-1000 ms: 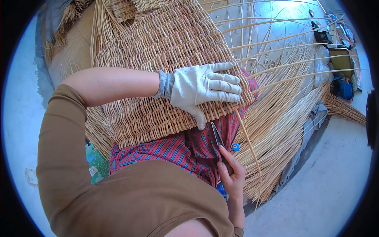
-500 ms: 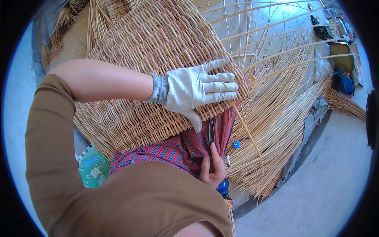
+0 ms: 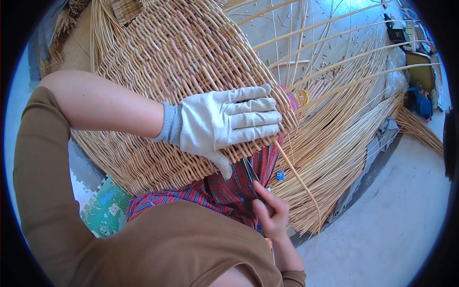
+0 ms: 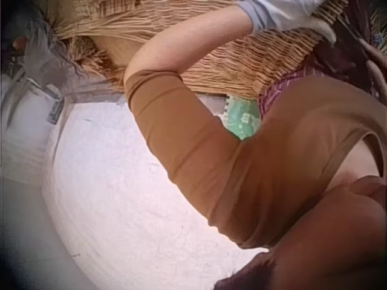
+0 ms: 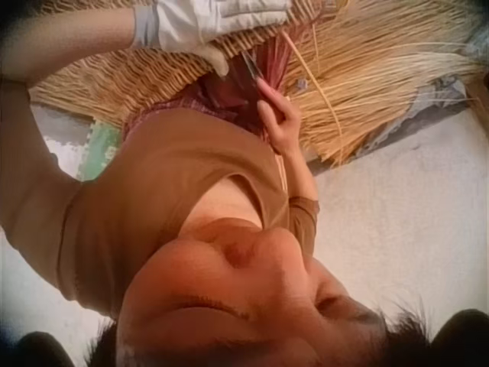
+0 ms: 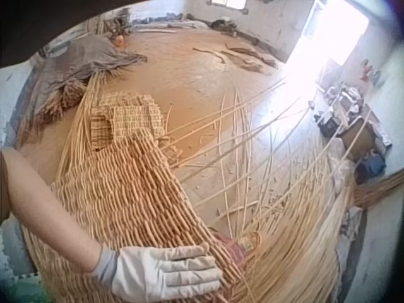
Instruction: The person is weaving a flat mat using long dried reeds or wicker strands.
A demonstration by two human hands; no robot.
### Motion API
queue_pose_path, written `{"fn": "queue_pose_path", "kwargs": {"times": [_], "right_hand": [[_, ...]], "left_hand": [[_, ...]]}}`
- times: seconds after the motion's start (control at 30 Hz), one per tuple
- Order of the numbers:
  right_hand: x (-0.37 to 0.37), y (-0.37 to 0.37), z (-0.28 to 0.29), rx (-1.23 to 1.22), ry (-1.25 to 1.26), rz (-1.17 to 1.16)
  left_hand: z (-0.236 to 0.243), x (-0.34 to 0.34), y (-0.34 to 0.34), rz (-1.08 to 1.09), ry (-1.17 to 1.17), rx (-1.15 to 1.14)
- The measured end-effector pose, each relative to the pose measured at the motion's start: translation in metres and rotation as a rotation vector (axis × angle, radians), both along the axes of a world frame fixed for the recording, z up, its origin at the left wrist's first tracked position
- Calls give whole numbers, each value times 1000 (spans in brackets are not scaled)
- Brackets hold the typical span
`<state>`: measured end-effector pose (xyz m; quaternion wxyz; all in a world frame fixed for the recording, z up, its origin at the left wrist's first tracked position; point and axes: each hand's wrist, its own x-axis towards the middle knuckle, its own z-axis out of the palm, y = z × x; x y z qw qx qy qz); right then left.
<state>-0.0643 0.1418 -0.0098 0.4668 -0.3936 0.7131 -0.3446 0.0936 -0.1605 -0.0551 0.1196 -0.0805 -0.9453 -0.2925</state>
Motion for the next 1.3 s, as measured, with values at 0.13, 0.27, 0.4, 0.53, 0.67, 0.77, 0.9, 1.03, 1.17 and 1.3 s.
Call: {"fn": "queue_pose_path", "kwargs": {"times": [0.13,0.27,0.4,0.53,0.67,0.77,0.9,1.03,1.17,1.3], "right_hand": [[-28,-14,5,50,-80,121],[-34,-28,-8,-219,318,289],[-45,-25,-13,196,-523,1],[-31,-31,-16,-92,-46,203],[-20,-39,-6,-252,450,321],[-30,-38,-8,-159,358,383],[-43,-46,-26,-79,-244,360],[-45,-21,-53,179,-1064,136],[-68,-38,-33,156,-1228,133],[-89,-36,-57,24,-1031,56]], "left_hand": [[2,-1,-3,-8,-15,-11],[2,-2,-5,-5,-32,-7],[2,-2,-5,-6,-28,18],[0,-4,-2,-29,-17,47],[3,-9,-10,-23,10,-22],[5,-6,-7,2,-6,-27],[4,-5,-4,4,-23,-53],[9,-13,1,-25,-32,-108],[24,-27,-8,140,88,-206],[15,-30,-9,151,56,-173]]}}
